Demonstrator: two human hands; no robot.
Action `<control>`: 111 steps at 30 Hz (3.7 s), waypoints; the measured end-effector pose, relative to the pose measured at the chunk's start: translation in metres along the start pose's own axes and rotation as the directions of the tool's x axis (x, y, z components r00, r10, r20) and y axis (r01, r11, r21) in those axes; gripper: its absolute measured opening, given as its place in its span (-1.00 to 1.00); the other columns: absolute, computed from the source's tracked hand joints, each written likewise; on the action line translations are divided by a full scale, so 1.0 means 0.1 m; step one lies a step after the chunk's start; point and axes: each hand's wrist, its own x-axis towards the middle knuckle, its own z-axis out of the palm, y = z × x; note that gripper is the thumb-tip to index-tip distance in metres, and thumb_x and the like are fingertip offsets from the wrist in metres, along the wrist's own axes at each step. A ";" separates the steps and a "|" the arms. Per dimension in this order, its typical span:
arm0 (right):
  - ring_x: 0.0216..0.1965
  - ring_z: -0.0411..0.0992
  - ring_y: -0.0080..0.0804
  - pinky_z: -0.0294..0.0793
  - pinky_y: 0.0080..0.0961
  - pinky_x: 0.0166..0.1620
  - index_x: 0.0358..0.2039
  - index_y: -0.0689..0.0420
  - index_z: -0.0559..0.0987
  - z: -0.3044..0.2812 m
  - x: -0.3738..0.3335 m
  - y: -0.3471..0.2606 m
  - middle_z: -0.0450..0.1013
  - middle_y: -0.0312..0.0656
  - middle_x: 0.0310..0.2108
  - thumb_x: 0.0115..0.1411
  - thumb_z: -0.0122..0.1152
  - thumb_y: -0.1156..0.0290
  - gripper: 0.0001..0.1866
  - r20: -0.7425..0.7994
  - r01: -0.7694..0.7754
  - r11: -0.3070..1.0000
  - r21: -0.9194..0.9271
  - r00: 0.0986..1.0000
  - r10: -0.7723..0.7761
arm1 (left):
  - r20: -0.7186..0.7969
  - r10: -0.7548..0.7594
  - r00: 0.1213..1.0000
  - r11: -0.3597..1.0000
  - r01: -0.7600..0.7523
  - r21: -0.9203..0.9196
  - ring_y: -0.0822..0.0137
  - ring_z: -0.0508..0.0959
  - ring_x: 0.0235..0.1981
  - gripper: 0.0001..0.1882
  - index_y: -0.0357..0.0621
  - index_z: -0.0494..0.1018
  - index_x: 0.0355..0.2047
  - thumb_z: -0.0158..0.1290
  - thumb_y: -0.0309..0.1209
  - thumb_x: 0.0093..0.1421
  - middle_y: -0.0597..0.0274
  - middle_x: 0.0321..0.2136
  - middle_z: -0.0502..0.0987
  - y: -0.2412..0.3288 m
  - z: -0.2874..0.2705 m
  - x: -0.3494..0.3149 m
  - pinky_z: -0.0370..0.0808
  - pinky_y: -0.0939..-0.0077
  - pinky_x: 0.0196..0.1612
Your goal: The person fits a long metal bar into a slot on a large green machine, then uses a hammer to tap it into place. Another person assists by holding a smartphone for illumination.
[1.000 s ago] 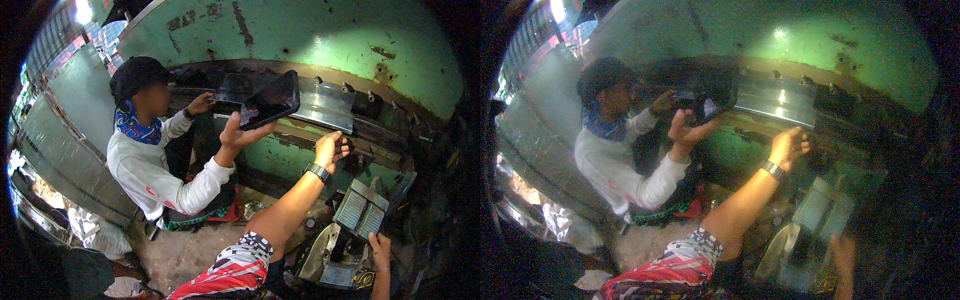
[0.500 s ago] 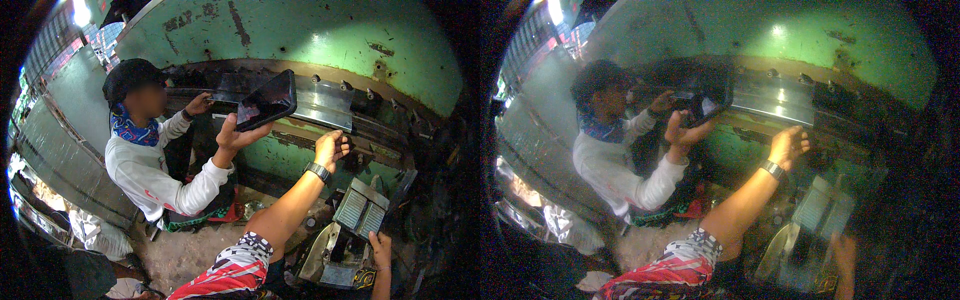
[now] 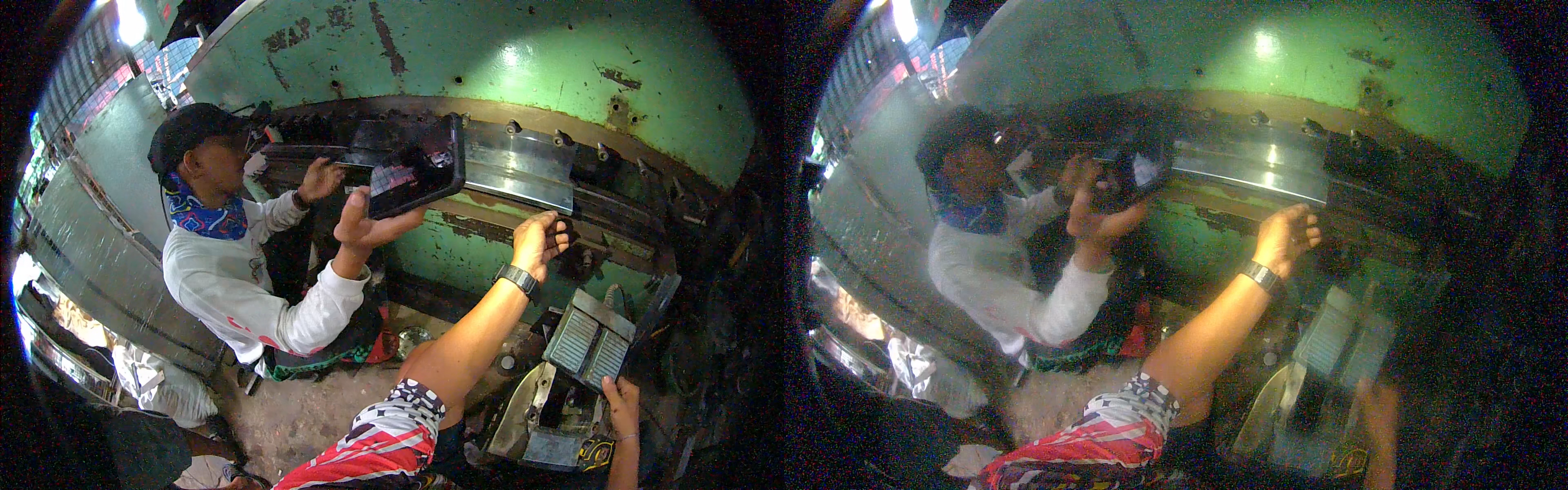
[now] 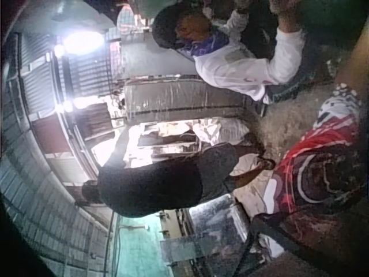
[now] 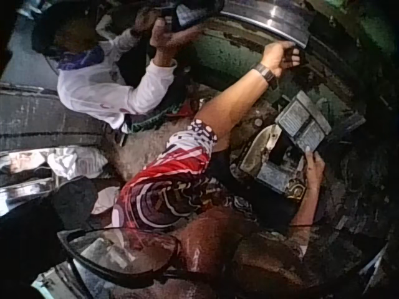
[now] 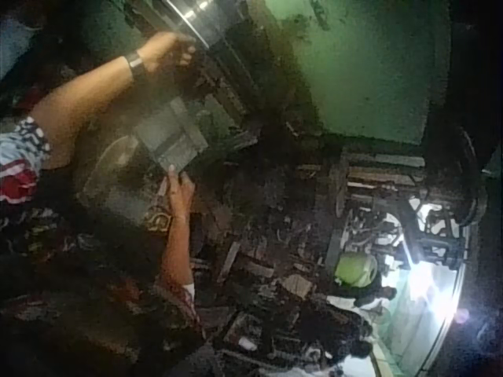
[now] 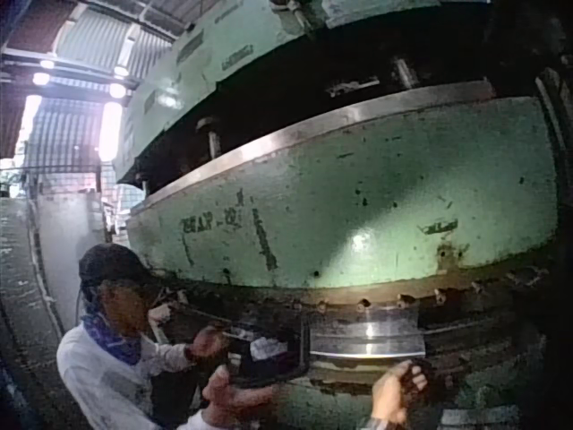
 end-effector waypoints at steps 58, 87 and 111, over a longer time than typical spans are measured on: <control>-0.19 0.47 -0.46 0.46 -0.40 -0.06 -0.18 0.38 0.64 0.09 -0.10 0.31 0.61 -0.15 -0.27 0.18 0.39 0.02 -0.44 -0.056 -0.162 0.986 -0.043 0.986 0.159 | -0.049 -0.025 0.999 0.998 0.027 0.048 0.22 0.58 -0.37 -0.79 -0.16 0.51 -0.14 0.10 -0.34 0.28 0.14 -0.33 0.58 0.08 0.07 -0.16 0.62 0.22 -0.21; -0.30 0.45 -0.52 0.45 -0.41 -0.16 -0.24 0.30 0.65 0.07 -0.09 0.37 0.58 -0.24 -0.40 0.26 0.27 0.13 -0.59 -0.077 -0.047 0.989 -0.138 0.996 0.037 | -0.001 -0.038 0.999 0.996 0.038 0.080 0.29 0.58 -0.41 -0.82 -0.10 0.50 -0.18 0.11 -0.30 0.28 0.20 -0.37 0.57 0.07 0.11 -0.15 0.60 0.28 -0.22; -0.26 0.50 -0.48 0.50 -0.40 -0.13 -0.19 0.36 0.66 0.17 -0.05 0.32 0.62 -0.17 -0.30 0.24 0.33 0.05 -0.48 -0.032 -0.141 0.988 -0.057 0.990 0.139 | -0.016 -0.042 0.999 0.998 0.043 0.035 0.21 0.58 -0.35 -0.76 -0.20 0.49 -0.09 0.10 -0.35 0.29 0.11 -0.30 0.58 0.08 0.01 -0.13 0.61 0.20 -0.18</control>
